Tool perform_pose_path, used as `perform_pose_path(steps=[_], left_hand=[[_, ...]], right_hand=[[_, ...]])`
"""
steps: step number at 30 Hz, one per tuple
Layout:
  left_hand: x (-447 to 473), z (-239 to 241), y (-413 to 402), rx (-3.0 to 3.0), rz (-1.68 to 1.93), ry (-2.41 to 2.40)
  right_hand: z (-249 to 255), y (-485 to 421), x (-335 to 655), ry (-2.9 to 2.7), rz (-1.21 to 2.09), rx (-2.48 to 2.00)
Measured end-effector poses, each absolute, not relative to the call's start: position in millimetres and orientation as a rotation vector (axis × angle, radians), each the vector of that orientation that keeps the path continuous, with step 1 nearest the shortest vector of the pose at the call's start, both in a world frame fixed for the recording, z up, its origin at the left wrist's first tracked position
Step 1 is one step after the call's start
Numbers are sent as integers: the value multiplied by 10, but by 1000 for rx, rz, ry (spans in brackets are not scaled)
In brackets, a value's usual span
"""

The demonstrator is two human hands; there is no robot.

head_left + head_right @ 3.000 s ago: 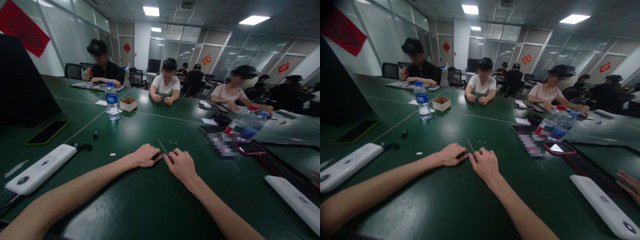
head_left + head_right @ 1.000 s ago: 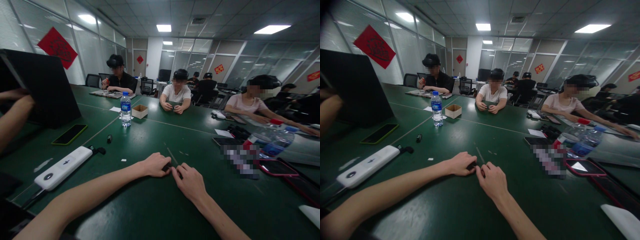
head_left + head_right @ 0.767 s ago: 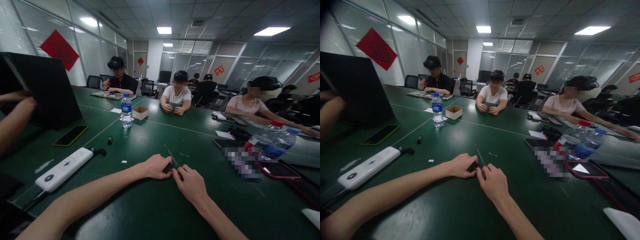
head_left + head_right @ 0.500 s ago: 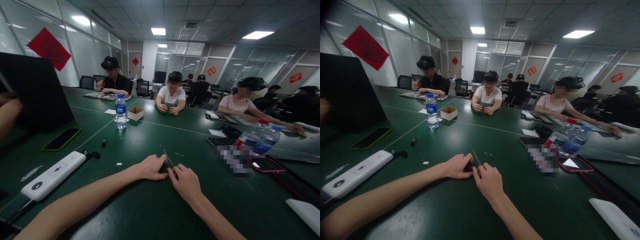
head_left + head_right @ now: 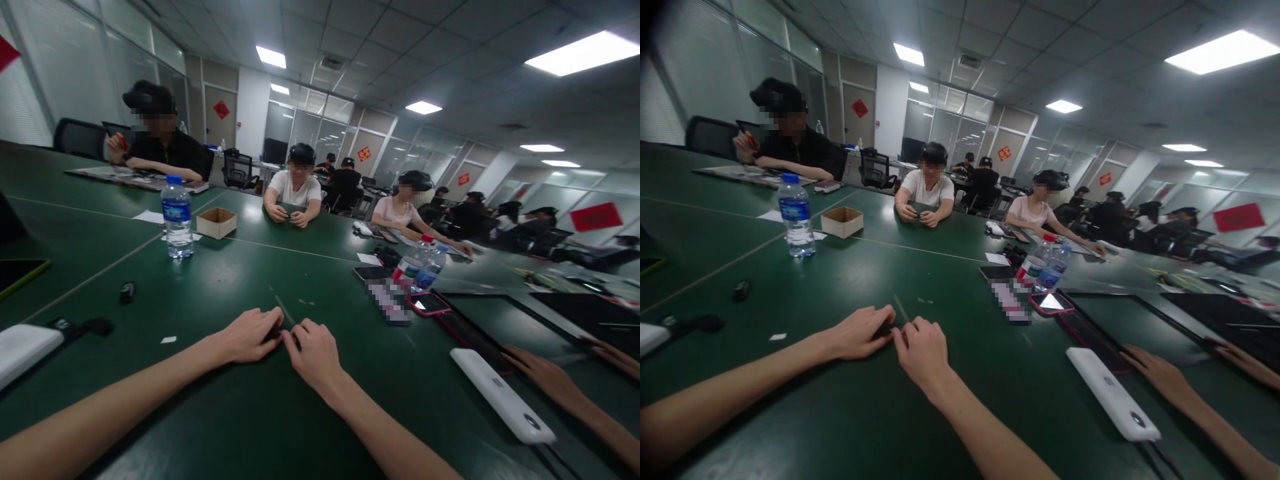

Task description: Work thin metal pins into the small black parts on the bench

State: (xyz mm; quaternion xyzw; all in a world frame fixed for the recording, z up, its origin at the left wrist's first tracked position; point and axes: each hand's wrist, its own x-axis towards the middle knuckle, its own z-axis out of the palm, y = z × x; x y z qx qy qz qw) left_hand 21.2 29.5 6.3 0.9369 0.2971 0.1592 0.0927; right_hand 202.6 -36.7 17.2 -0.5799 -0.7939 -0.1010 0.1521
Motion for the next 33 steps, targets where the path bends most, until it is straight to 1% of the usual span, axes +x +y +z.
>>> perform_pose_path(steps=[12, 19, 27, 33], left_hand=[[239, 62, 307, 2716, 544, 892], [250, 92, 294, 2775, 483, 962], [281, 157, 265, 2984, 357, 1121], [290, 169, 256, 3031, 372, 1131]], right_hand=[[125, -330, 2057, -2267, -292, -1575], [157, -331, 2051, -2336, -303, -1500], [183, -286, 2036, -2354, -313, -1441], [197, -282, 2042, -2351, -317, -1429]])
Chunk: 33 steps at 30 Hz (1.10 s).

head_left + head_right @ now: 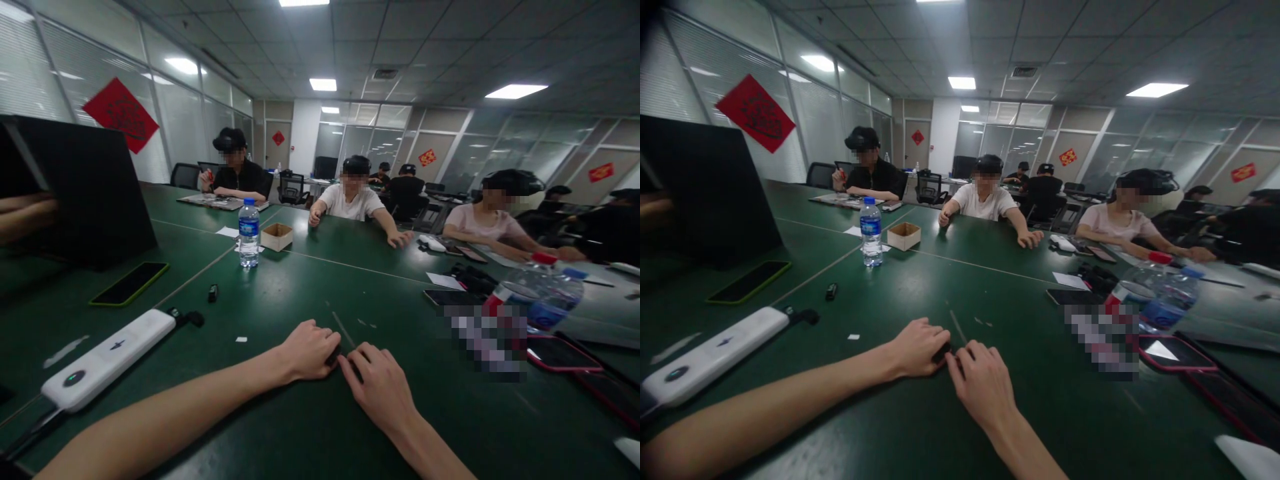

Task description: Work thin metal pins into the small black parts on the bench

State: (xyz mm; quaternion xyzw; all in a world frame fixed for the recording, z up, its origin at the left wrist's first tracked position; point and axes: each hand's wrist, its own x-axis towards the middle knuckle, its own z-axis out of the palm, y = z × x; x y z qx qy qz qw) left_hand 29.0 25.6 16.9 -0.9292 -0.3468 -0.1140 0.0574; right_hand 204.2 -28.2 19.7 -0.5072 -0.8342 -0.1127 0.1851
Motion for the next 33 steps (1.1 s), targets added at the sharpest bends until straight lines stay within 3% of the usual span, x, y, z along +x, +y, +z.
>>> perform_pose_path(steps=[33], left_hand=[[284, 222, 252, -2882, -315, -987]], right_hand=[[343, -184, 2267, -2324, -363, -1457]])
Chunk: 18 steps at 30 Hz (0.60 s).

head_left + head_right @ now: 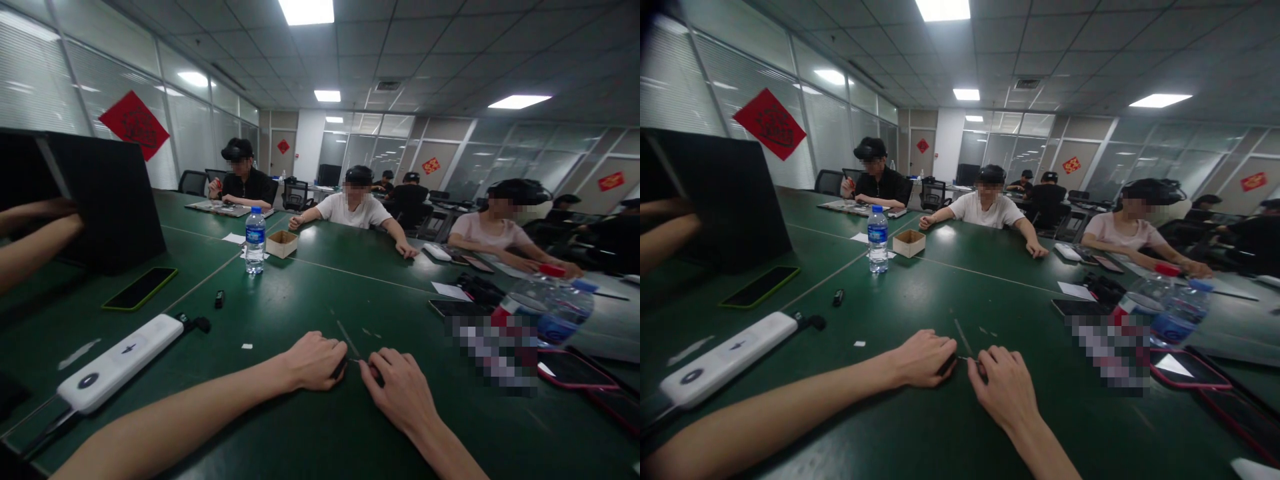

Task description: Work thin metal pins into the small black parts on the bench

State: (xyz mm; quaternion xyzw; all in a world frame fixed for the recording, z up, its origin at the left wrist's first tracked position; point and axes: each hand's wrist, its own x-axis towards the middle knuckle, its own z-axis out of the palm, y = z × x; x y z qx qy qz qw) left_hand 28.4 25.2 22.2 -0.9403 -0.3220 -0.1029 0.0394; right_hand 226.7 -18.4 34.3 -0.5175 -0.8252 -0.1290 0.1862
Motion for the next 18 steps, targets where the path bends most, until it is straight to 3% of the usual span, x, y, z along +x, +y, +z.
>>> perform_pose_path(steps=[18], left_hand=[[274, 241, 258, -2909, -347, -1084]], right_hand=[[243, -168, 2267, -2357, -317, -1444]])
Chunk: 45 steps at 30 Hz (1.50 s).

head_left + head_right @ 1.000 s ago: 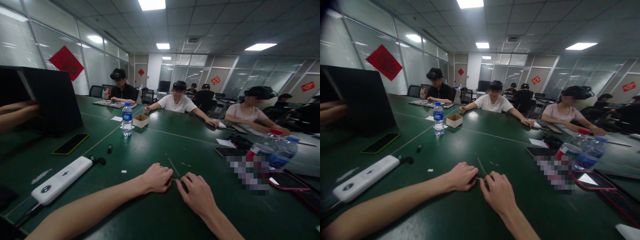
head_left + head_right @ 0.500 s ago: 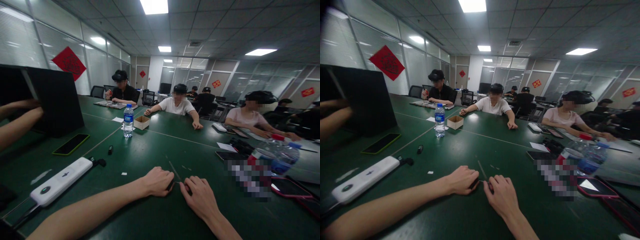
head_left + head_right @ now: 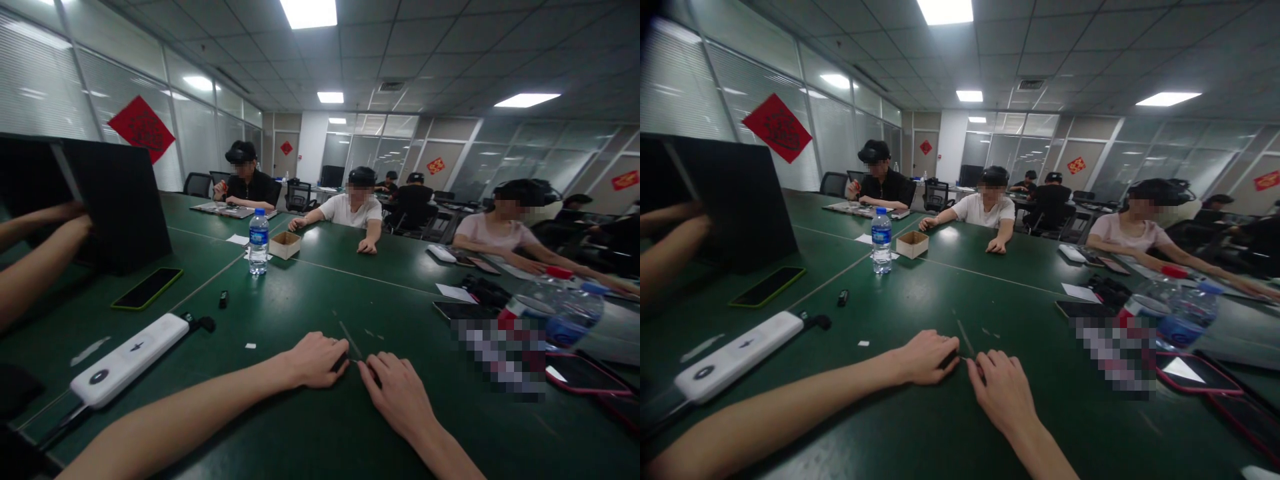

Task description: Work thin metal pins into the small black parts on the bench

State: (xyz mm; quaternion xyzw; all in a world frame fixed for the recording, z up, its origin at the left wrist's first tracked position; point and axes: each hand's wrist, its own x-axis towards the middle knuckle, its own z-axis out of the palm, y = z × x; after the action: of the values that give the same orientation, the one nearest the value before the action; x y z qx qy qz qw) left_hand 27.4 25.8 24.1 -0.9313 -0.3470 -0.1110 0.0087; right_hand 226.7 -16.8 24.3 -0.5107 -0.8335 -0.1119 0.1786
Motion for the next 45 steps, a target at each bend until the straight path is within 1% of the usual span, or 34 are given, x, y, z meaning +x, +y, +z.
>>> perform_pose_path(steps=[12, 21, 27, 36, 45], left_hand=[[270, 248, 259, -2941, -327, -1120], [263, 243, 268, -2952, -310, -1183], [261, 215, 263, -2952, -398, -1162], [262, 159, 263, -2948, -369, -1103], [258, 168, 256, -2939, -319, -1113]], right_hand=[[237, -164, 2262, -2371, -278, -1463], [232, -168, 2249, -2382, -373, -1434], [256, -189, 2234, -2387, -361, -1483], [272, -244, 2203, -2374, -363, -1565], [226, -242, 2200, -2347, -418, -1545]])
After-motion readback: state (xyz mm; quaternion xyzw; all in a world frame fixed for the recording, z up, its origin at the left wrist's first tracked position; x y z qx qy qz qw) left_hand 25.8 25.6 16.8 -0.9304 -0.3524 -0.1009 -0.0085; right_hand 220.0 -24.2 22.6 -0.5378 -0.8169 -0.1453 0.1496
